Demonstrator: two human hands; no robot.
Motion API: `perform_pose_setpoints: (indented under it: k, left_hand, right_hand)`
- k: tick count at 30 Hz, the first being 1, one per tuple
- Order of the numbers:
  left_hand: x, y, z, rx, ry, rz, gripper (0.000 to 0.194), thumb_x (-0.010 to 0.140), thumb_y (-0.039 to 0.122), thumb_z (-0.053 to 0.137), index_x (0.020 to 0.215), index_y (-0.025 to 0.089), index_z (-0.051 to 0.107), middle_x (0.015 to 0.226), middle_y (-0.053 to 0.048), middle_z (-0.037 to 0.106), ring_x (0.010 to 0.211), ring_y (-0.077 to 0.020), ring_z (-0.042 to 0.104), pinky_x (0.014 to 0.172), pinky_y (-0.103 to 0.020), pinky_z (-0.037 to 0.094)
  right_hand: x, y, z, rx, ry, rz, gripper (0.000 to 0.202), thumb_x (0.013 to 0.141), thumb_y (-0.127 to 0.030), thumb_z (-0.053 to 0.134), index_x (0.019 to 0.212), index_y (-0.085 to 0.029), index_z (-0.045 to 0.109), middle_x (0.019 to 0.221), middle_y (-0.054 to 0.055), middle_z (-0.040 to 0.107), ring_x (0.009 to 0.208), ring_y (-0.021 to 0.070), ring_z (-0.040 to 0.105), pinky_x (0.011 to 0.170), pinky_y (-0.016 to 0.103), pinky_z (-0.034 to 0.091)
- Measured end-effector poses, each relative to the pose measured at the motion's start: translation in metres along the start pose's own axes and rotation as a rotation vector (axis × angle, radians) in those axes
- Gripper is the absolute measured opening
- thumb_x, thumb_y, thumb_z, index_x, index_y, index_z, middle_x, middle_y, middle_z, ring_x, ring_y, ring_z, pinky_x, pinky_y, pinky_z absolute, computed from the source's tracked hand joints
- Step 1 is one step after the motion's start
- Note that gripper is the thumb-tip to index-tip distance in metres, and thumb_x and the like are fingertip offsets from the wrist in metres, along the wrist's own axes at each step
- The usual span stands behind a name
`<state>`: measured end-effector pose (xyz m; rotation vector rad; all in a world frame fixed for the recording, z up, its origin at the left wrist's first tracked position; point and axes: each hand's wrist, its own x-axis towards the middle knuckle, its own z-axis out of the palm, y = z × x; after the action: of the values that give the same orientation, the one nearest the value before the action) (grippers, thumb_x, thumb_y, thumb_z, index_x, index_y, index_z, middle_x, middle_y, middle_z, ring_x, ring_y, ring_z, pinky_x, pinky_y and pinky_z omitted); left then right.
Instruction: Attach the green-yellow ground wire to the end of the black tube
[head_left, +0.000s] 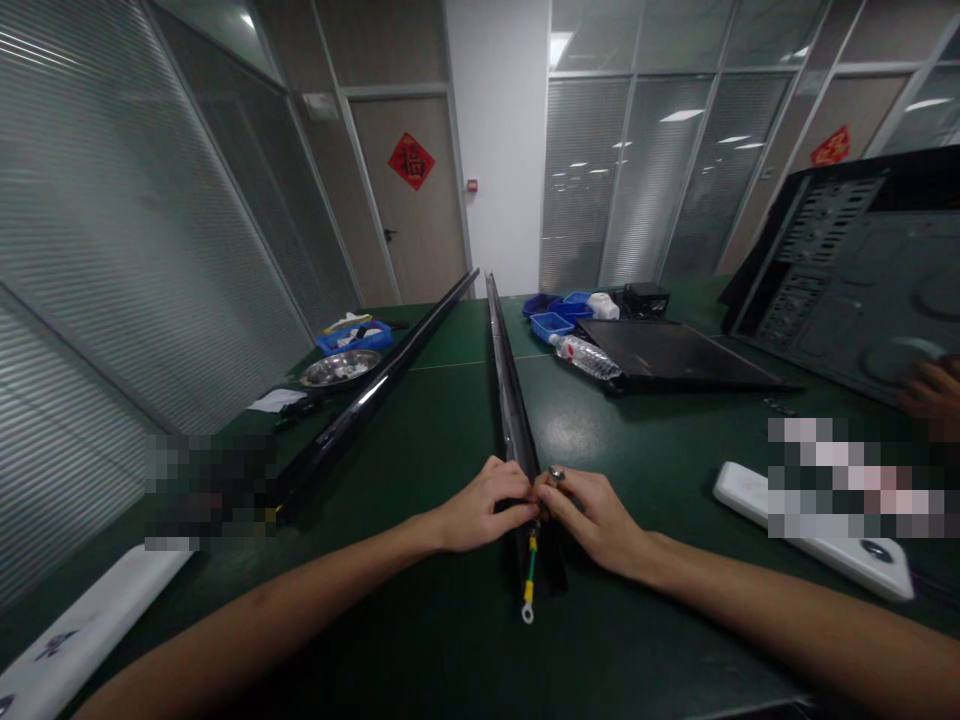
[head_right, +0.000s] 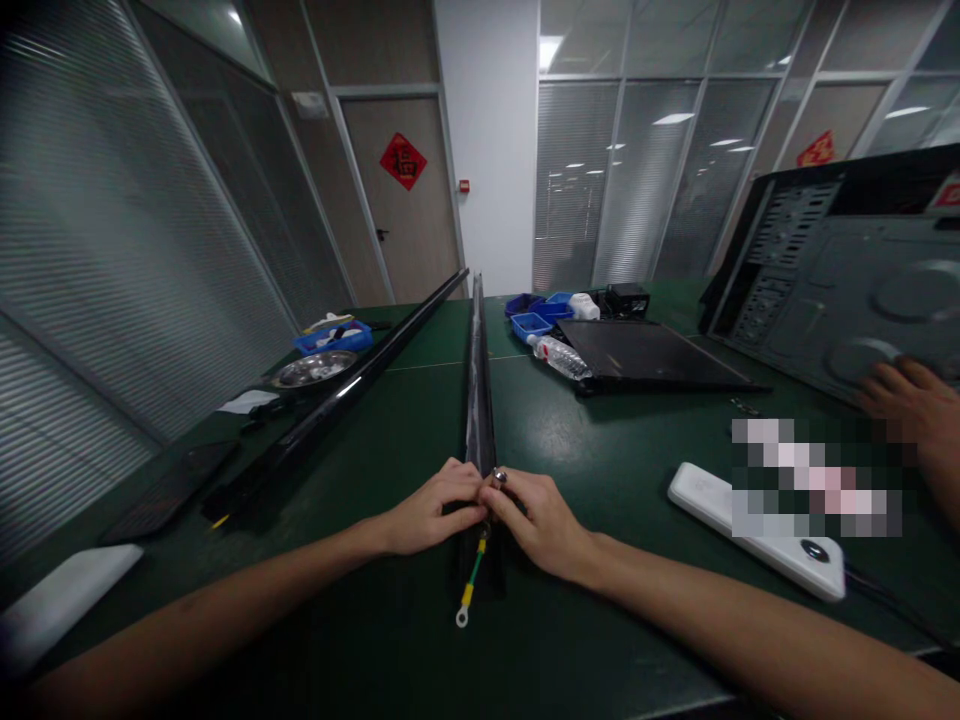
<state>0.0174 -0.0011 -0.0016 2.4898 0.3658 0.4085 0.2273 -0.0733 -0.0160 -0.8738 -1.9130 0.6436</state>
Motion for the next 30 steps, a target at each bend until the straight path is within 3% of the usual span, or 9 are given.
perform_pose_setpoints:
  k: [10, 30]
  left_hand:
    - [0.0012, 0.0017, -0.0004, 0.004, -0.016, -0.039, 0.032, 0.109, 0.042, 0.044, 0.106, 0.02, 0.068, 0.101, -0.004, 0.069, 0.1, -0.0218, 0.055, 0.095, -0.036, 0.033]
    - [0.0016, 0.0009, -0.0009, 0.02, -0.034, -0.027, 0.039, 0.11, 0.047, 0.039, 0.1, 0.02, 0.066, 0.097, -0.004, 0.068, 0.099, -0.0211, 0.056, 0.091, -0.034, 0.032]
  right_hand:
    - [-0.001, 0.0045, -0.0005, 0.09, -0.005, 0.107, 0.026, 0.105, -0.035, 0.054, 0.088, -0.017, 0.063, 0.07, -0.002, 0.058, 0.058, 0.0105, 0.052, 0.058, 0.021, 0.042]
    - [-0.0031, 0.0103, 0.0029, 0.077, 0.06, 0.131, 0.03, 0.098, -0.04, 0.065, 0.08, -0.017, 0.061, 0.064, -0.003, 0.061, 0.057, 0.0113, 0.057, 0.056, 0.022, 0.043]
